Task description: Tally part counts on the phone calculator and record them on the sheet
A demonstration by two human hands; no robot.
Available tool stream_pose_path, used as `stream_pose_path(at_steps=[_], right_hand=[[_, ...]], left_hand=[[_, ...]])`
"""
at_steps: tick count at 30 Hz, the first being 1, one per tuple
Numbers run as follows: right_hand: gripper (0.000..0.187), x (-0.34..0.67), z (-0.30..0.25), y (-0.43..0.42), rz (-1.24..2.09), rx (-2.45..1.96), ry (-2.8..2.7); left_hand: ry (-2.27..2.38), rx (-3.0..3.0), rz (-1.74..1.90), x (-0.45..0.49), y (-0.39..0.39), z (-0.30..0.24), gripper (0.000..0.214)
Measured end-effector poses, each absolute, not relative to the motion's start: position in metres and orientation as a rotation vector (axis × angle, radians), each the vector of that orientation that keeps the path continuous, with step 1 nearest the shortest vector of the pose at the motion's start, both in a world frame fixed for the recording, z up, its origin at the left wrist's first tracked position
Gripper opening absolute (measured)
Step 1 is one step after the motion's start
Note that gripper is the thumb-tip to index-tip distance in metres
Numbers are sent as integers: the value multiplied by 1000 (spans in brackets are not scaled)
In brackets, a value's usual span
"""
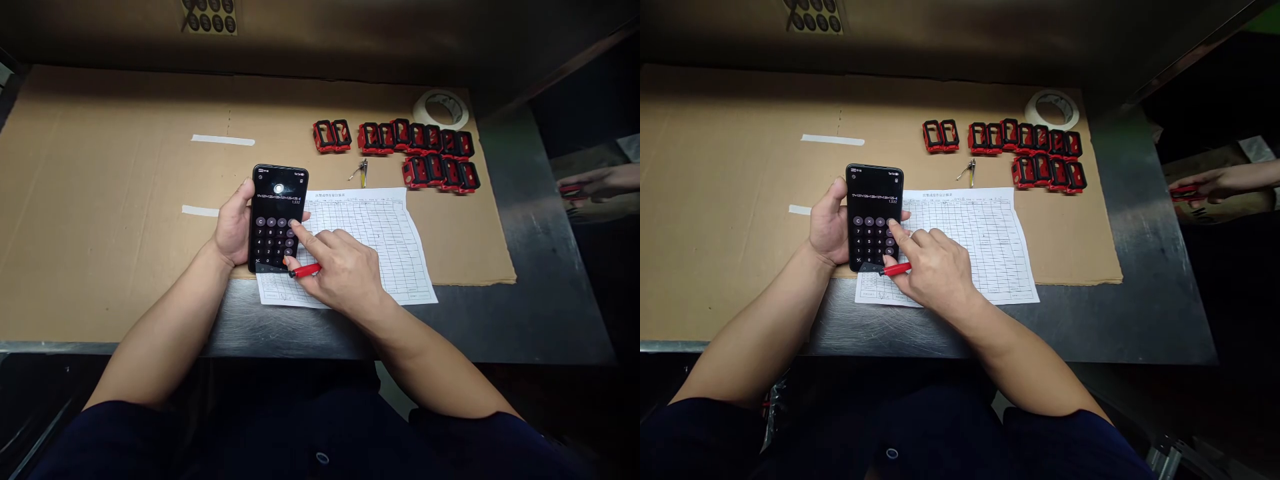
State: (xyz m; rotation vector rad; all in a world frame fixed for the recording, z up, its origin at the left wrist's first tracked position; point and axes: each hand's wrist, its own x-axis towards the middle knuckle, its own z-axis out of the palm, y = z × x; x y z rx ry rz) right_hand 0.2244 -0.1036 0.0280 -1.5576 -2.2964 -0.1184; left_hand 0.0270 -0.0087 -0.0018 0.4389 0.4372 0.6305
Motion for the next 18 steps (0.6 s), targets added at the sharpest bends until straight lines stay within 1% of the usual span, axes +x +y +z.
stream_pose_path(at_steps=[6,18], right_hand=[[48,225,28,-104,-130,-1531,-2284],[46,225,25,-103,-143,-1507,-2263]], left_hand=[[441,442,639,27,-9,-3,92],[410,473,631,26,-9,-5,88]])
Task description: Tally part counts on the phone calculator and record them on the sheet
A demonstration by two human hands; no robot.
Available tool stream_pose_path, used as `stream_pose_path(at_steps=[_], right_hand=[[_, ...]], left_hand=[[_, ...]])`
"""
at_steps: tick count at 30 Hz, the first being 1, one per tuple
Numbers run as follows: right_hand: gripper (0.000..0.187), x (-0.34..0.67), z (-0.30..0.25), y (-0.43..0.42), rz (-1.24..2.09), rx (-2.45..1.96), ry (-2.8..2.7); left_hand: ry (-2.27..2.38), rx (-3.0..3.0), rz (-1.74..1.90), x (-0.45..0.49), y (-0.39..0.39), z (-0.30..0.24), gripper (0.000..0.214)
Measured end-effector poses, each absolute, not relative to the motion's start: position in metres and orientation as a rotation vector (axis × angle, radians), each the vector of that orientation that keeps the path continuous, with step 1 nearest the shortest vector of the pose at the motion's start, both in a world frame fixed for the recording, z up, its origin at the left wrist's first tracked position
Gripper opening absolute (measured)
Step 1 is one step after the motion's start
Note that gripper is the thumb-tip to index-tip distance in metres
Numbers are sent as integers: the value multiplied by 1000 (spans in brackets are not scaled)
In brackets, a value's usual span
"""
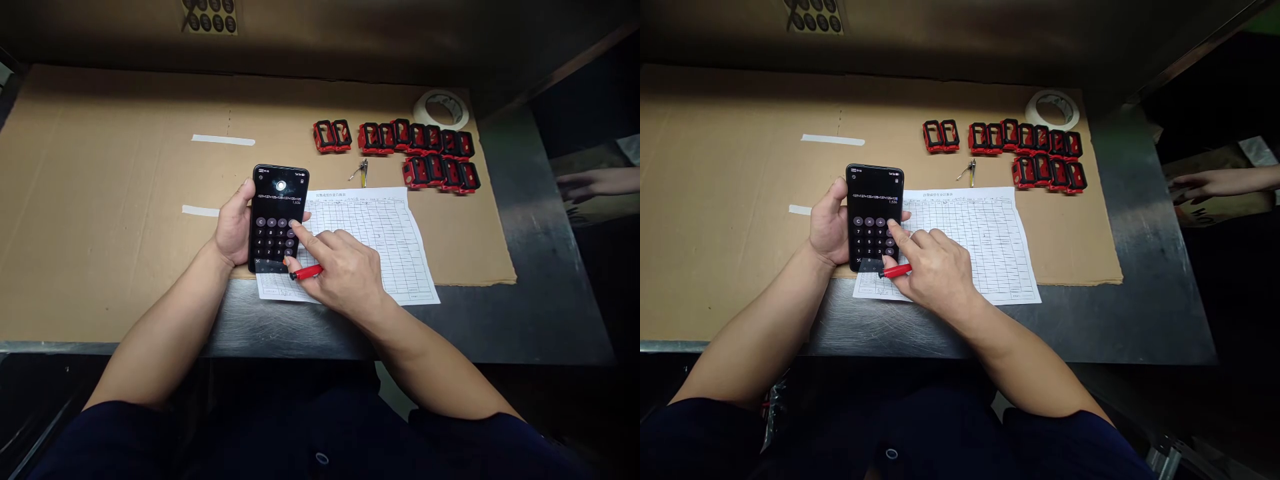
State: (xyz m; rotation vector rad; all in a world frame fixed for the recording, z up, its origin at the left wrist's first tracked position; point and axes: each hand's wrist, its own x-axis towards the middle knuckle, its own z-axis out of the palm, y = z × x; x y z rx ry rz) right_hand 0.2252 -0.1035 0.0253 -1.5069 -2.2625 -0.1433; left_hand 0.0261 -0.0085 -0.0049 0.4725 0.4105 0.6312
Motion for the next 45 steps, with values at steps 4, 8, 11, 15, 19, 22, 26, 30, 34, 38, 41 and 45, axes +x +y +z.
stream_pose_path(at_steps=[4,8,11,15,19,22,26,30,34,38,41,45], right_hand=[[47,225,25,-103,-112,-1544,-2279],[47,225,25,-103,-109,-1542,-2280],[47,225,26,-103,-112,-1543,-2279],[47,225,26,-103,-130,-1524,-2268],[46,225,25,-103,-142,-1515,-2263],[46,225,26,-103,-136,-1528,-2264],[47,225,26,-103,-120,-1536,-2273],[46,225,26,-103,-113,-1541,-2267],[46,224,26,-103,-119,-1538,-2259],[47,224,27,-103,-90,-1561,-2271],[49,224,27,-104,-50,-1587,-2290],[49,224,28,-103,-53,-1585,-2294]], left_hand=[[412,467,640,27,-9,-4,87],[410,474,640,27,-9,-4,87],[411,477,644,27,-9,-4,87],[416,484,641,28,-9,-2,87],[421,495,650,29,-10,-1,86],[427,492,654,29,-10,-2,86],[434,490,645,28,-10,-3,87],[437,488,643,27,-10,-3,87],[425,483,646,27,-10,-3,87],[430,466,653,28,-10,-4,89],[432,460,646,28,-9,-4,90],[422,472,644,28,-9,-4,88]])
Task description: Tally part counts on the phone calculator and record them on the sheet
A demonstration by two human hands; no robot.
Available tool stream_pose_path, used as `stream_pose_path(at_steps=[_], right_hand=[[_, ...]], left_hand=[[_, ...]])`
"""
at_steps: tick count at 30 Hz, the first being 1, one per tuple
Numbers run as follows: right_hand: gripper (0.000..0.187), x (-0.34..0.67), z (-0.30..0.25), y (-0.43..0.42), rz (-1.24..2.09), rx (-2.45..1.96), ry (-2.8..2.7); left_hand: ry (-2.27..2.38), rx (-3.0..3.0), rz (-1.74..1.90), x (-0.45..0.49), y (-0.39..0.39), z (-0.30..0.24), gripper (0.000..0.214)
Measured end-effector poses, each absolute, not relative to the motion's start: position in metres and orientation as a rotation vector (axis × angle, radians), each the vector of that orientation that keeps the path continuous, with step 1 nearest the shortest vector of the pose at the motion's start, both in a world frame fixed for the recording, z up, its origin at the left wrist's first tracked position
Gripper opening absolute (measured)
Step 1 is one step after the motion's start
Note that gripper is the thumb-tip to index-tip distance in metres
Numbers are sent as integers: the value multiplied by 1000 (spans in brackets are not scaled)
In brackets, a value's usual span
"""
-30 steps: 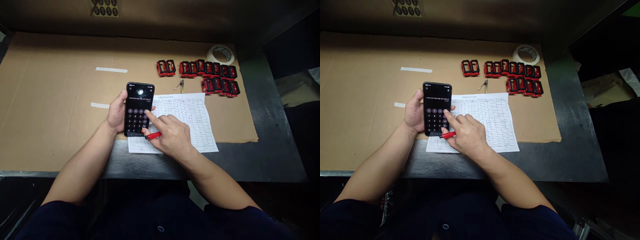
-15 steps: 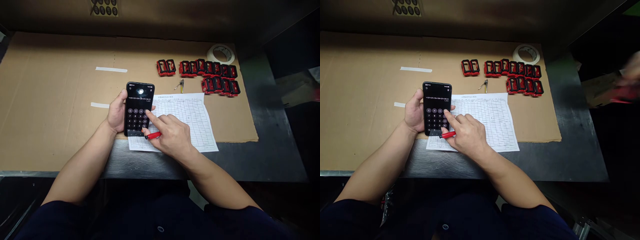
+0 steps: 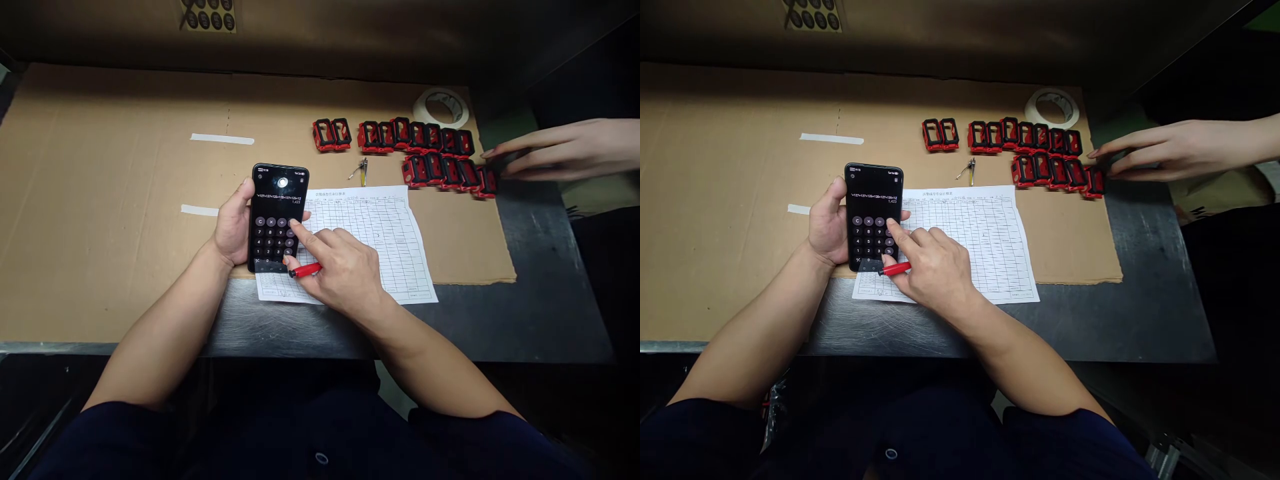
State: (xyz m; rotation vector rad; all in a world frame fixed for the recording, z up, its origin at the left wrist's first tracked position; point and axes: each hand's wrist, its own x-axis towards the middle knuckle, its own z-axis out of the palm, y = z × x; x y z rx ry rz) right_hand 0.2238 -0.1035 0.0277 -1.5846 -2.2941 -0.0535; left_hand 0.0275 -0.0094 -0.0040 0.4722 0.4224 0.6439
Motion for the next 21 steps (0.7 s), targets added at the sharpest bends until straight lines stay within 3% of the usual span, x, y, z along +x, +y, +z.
stream_pose_path(at_steps=[21], right_hand=[[47,224,28,-103,-65,-1571,-2286]], left_hand=[[428,472,640,28,-10,-3,82]])
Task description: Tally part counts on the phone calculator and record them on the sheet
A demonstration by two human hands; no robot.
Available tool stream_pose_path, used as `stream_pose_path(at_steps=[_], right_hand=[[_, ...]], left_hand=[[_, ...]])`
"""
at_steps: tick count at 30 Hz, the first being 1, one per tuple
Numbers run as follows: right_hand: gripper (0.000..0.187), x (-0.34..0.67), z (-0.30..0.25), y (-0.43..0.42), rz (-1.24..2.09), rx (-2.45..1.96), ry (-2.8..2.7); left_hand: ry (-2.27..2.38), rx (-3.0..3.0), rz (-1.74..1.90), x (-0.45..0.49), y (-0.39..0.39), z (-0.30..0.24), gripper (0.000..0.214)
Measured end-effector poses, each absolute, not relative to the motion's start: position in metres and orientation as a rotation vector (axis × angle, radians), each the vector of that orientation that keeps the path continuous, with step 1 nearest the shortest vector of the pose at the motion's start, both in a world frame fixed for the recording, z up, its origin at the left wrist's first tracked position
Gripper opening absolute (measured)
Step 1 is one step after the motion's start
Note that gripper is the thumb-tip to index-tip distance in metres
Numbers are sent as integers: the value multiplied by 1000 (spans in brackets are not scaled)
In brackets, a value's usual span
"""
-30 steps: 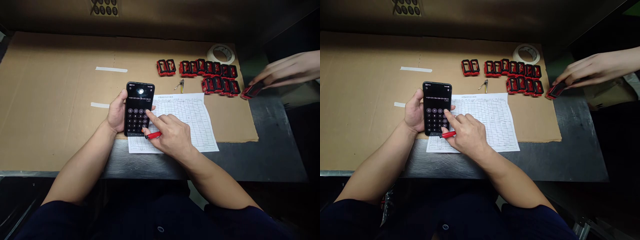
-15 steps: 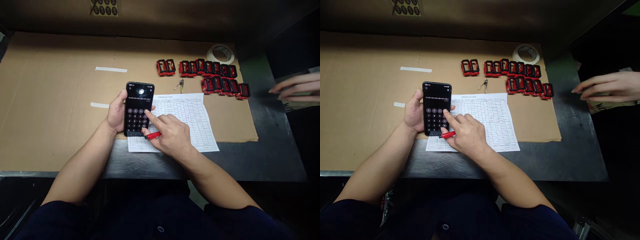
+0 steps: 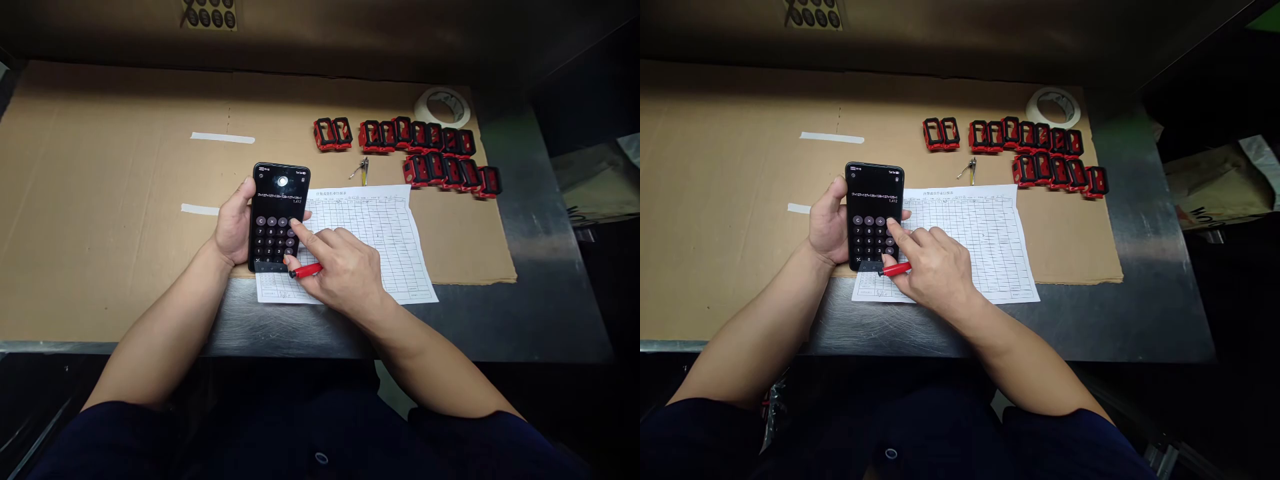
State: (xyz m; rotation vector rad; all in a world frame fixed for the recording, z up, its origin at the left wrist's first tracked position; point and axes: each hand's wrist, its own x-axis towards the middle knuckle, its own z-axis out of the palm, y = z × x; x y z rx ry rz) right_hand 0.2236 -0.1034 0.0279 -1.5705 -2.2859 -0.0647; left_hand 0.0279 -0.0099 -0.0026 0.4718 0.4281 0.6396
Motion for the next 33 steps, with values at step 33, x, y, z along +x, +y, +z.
stream_pose_path(at_steps=[33], right_hand=[[22,224,36,-112,-87,-1295,-2297]], left_hand=[[392,485,636,26,-7,-2,83]])
